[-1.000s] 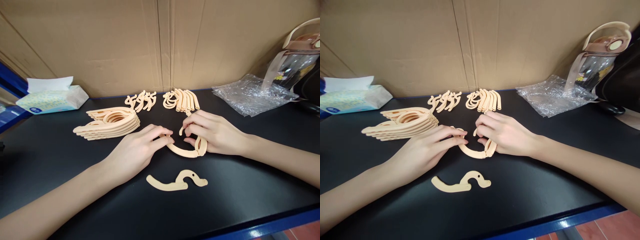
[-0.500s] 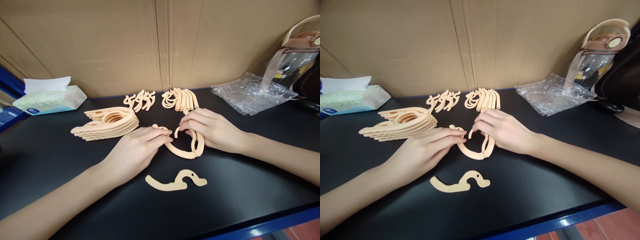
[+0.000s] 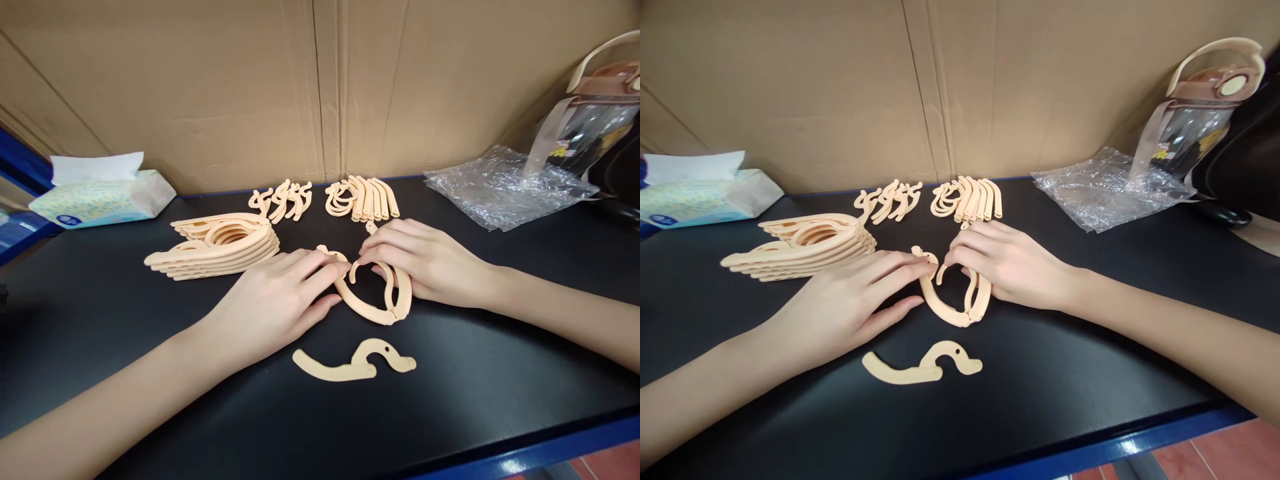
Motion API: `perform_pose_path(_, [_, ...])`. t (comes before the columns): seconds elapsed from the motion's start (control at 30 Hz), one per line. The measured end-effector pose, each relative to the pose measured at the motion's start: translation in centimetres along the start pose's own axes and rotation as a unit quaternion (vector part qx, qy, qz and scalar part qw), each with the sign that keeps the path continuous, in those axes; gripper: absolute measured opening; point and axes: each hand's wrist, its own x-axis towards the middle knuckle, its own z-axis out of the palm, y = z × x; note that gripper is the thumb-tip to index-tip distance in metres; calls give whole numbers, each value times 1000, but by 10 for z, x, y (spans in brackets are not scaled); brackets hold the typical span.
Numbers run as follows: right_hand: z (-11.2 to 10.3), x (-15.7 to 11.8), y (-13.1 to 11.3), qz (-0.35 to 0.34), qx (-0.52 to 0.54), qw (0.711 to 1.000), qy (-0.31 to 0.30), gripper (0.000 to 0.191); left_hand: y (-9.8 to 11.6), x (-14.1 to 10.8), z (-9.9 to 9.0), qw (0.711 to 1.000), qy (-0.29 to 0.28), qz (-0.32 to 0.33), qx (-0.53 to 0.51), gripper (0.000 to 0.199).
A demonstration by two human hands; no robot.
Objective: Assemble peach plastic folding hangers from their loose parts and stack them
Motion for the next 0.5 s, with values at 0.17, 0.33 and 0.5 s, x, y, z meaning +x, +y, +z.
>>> perform_pose_path(0.17, [-2, 0, 0, -11, 6, 1000, -16, 18, 2, -1, -4, 999, -22, 30, 39, 39])
perform_pose_path(0.33, [-4, 0, -1, -6, 7, 1000, -25, 21, 5, -1, -5, 998, -27, 29, 39, 38])
perform_pose_path(0.5, [-3, 1, 0, -1, 12, 999, -31, 21, 5, -1, -4, 999, -24, 15, 29, 35])
